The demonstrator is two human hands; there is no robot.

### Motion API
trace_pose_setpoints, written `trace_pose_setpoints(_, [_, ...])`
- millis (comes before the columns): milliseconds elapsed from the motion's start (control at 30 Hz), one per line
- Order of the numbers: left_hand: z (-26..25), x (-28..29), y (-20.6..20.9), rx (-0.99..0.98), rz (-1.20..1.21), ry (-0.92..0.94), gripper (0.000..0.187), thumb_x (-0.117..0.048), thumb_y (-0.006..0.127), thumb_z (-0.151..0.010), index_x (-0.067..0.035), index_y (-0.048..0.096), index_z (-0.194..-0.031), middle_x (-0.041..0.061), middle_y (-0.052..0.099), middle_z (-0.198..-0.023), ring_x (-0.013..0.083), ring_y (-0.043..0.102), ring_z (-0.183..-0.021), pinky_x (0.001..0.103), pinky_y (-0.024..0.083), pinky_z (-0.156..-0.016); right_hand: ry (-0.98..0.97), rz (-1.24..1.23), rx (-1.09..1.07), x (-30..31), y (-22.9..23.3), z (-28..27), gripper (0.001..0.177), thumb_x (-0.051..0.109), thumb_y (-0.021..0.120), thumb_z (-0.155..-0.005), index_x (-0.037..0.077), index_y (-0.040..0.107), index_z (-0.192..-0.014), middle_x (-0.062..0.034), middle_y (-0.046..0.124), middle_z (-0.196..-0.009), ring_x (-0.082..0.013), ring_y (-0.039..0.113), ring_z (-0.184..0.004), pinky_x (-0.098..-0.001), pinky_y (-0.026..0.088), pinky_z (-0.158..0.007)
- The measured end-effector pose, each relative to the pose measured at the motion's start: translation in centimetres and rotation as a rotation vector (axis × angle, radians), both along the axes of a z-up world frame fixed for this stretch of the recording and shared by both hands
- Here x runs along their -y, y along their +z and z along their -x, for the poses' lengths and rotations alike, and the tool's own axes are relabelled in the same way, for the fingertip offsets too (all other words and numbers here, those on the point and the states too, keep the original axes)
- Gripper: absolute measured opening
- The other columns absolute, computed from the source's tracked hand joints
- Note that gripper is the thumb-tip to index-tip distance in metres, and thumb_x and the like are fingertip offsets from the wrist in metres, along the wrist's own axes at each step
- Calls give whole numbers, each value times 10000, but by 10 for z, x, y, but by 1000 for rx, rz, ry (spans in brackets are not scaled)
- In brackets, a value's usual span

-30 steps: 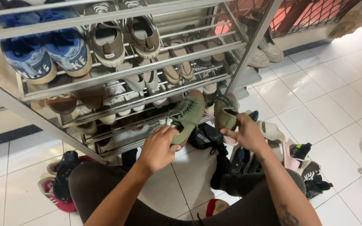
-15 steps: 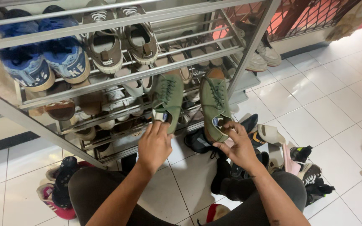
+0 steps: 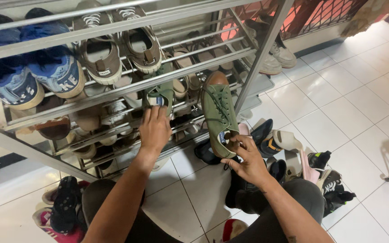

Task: The person sits on the floor and organizes a collection of shoes by placing them onto a multi-tiered metal shoe rack. They handle various types of footwear, including sneakers, boots, and sandals, arranging them pair by pair on the shelves.

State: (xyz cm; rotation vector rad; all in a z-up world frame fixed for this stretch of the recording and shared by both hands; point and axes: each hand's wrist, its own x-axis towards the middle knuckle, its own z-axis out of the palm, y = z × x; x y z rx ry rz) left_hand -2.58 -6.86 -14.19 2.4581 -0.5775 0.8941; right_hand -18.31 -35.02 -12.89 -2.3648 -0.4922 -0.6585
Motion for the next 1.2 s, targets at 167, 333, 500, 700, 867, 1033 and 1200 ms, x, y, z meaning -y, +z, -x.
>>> trace_pose_setpoints(167, [-25, 6, -8, -61, 44, 7, 407, -119, 739, -905, -40, 634, -1291, 134, 580, -1245, 346, 561, -1155, 448, 489, -993, -7, 0, 91, -3, 1, -3, 466, 211, 922, -711, 43, 697, -1083, -123, 580, -1290, -331, 562, -1195, -414, 501, -973])
trace_pose_setpoints(333, [-23, 9, -4, -13, 13, 32, 464, -119, 698, -911, -50, 598, -1359, 162, 509, -1412, 369, 518, -1302, 521, 309, -1238, -35, -36, 128, -8, 11, -11, 446, 223, 926, -716, 36, 697, -1050, -133, 582, -1301, -333, 558, -1197, -413, 492, -954])
trace_pose_setpoints(500, [-11, 14, 7, 9, -8, 63, 478, -130, 670, -889, -34, 604, -1353, 201, 476, -1440, 369, 503, -1318, 551, 234, -1237, -21, -21, 134, -15, 39, -33, 460, 246, 918, -731, 40, 696, -1077, -143, 589, -1317, -347, 571, -1227, -428, 489, -1003])
trace_pose_setpoints(700, [10, 36, 47, 11, 394, -205, 326, -120, 648, -949, -30, 643, -1262, 164, 573, -1394, 379, 584, -1293, 458, 446, -1136, 87, 28, 130, -26, 90, -73, 478, 239, 906, -744, 49, 674, -1116, -150, 595, -1335, -371, 569, -1250, -443, 476, -1040])
trace_pose_setpoints(867, [-5, 59, 100, -37, 657, -332, 341, -109, 615, -1002, -3, 614, -1327, 190, 627, -1376, 375, 640, -1254, 416, 520, -1045, 156, 39, 48, -32, 126, -111, 485, 207, 914, -722, 44, 664, -1103, -126, 613, -1311, -362, 575, -1225, -437, 466, -1035])
trace_pose_setpoints(1033, [-45, 62, 132, -145, 558, -315, 353, -164, 642, -986, 1, 635, -1298, 196, 666, -1328, 378, 657, -1215, 419, 514, -1035, 175, -13, 12, -35, 136, -136, 507, 217, 914, -700, 58, 670, -1115, -121, 613, -1317, -356, 574, -1234, -427, 464, -1037])
trace_pose_setpoints(1200, [-67, 61, 158, -302, 414, -270, 411, -210, 716, -886, -18, 669, -1247, 189, 683, -1270, 385, 655, -1167, 432, 521, -978, 199, -10, 23, -32, 146, -149, 524, 205, 874, -752, 26, 646, -1189, -152, 599, -1349, -360, 557, -1254, -442, 442, -1034])
